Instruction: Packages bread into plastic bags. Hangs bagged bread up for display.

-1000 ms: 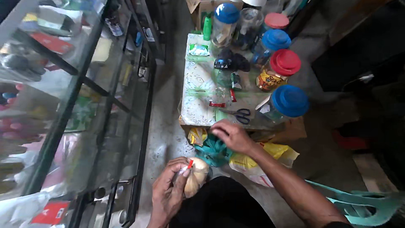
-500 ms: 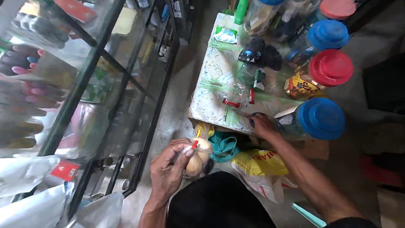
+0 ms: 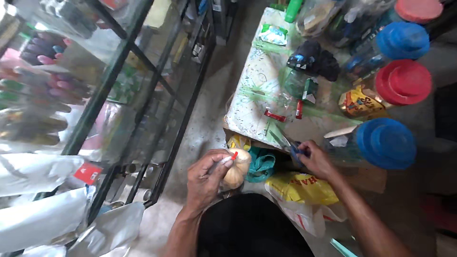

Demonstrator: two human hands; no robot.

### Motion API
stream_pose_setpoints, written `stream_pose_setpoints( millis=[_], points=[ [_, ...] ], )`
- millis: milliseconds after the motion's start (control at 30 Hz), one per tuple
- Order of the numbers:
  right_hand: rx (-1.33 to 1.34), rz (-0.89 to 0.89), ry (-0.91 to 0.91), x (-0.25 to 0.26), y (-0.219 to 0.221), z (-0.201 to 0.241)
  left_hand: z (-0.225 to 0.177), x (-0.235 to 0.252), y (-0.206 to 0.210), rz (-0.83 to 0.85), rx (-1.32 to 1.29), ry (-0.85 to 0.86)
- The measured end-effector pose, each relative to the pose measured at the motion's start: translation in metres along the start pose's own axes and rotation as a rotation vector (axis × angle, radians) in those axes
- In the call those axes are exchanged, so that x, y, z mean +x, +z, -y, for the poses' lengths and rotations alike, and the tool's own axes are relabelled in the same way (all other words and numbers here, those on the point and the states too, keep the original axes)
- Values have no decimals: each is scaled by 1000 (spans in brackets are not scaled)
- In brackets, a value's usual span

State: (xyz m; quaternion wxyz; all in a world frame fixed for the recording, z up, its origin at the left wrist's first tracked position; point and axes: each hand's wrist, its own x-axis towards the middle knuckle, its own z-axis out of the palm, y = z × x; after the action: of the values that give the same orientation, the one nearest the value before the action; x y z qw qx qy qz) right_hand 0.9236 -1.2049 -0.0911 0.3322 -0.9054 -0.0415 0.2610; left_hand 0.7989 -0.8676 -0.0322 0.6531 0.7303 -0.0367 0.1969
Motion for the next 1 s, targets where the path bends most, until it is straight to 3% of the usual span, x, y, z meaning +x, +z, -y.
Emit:
stream_pose_setpoints(
  millis=[100, 167, 233, 333, 533, 1000],
  points=[
    [360, -47, -187, -42, 11, 41, -1, 2, 0, 0, -9, -1],
    [450, -46, -389, -61, 15, 65, -4, 6, -1, 14, -23, 13],
    [385, -54, -595, -73, 15, 84, -8, 10, -3, 23, -36, 43],
    [160, -48, -754, -80, 8, 106, -15, 17, -4, 11, -42, 88],
    [-82, -133, -874, -85, 5, 135, -27, 22, -10, -12, -53, 158],
    [-131, -151, -910, -84, 10, 147, -33, 22, -12, -2, -90, 215]
  ],
)
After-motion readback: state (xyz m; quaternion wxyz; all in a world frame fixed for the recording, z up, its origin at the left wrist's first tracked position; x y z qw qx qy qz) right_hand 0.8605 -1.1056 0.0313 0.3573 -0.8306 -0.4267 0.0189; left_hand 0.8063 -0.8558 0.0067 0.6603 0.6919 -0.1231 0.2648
